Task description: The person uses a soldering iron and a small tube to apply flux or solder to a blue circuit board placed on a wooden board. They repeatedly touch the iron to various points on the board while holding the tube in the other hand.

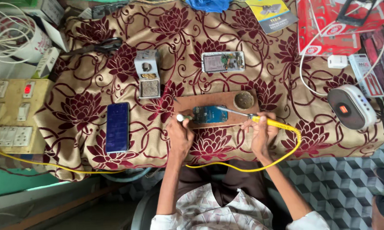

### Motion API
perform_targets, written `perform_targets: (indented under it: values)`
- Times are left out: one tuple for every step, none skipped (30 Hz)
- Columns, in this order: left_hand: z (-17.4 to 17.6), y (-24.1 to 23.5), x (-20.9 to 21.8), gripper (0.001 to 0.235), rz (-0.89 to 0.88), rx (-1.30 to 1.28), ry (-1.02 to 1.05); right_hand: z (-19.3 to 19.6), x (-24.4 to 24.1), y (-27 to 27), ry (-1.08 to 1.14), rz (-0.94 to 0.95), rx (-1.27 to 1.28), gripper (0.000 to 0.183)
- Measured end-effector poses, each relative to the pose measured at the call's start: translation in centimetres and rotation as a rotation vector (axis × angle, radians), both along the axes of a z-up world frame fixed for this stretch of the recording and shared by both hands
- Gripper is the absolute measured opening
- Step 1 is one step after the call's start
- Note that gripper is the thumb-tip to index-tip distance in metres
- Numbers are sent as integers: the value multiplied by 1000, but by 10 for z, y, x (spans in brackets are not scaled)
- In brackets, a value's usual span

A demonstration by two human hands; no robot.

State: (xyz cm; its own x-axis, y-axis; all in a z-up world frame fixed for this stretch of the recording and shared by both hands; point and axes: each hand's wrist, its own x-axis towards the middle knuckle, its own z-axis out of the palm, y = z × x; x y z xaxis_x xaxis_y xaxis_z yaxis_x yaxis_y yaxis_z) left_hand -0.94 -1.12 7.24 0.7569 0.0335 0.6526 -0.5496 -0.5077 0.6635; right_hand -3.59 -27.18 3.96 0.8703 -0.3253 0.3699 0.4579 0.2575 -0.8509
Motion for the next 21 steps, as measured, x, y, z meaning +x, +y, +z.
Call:
perform_targets:
  values:
    - [1, 0, 0, 7, -2, 31, 6, -1, -1, 1, 10, 10, -29, 22]
    - [1, 0, 0, 5, -1, 62, 9, -1, -2, 3, 16, 24, -57, 22]
    - [2, 2, 0, 6, 2, 94, 12, -2, -2, 5, 22, 38, -85, 22]
    - [2, 3, -3, 8, 8, 106, -20, -4, -5, 6, 43, 37, -122, 22]
    - [1, 3, -5, 10, 14, 119, -53, -6, -7, 8, 64, 35, -158, 22]
    - [2, 2, 0, 13, 15, 129, -98, -6, -2, 6, 72, 26, -196, 21]
    - [2, 3, 3, 12, 2, 105, -59, -7, 2, 7, 58, 48, -196, 22]
    - [1, 2, 1, 12, -16, 77, -6, -8, 1, 6, 58, 68, -201, 22]
    - [-2, 1, 3, 14, -34, 49, 47, -9, 2, 3, 59, 89, -206, 22]
    - [-4, 2, 2, 13, -10, 90, 2, -11, 0, 2, 71, 107, -218, 22]
    - [-7, 2, 3, 12, 15, 130, -43, -12, 2, 1, 84, 126, -229, 23]
    - [-11, 1, 0, 12, 41, 170, -82, -14, -1, 0, 102, 148, -241, 23]
    - [-14, 1, -4, 12, 3, 164, -90, -16, -5, -1, 101, 156, -250, 23]
    - [-15, 2, 0, 12, -31, 157, -109, -15, -1, -2, 89, 166, -260, 22]
    - [-14, 2, 2, 13, -65, 151, -128, -14, 2, -3, 76, 176, -270, 22]
    - [-15, 3, 2, 14, -40, 177, -80, -14, 2, -2, 109, 175, -256, 22]
    - [-14, 2, 2, 15, -16, 203, -32, -14, 2, -2, 143, 174, -243, 22]
    - [-14, 1, 4, 17, 9, 226, 12, -12, 4, -2, 172, 172, -233, 22]
    - [-13, 2, 6, 22, 8, 202, -46, -12, 8, -1, 169, 177, -221, 21]
    - [-13, 2, 4, 29, 0, 177, -96, -13, 5, -1, 176, 178, -207, 21]
    - [-14, 1, 2, 35, -8, 153, -145, -15, 2, -1, 183, 179, -194, 21]
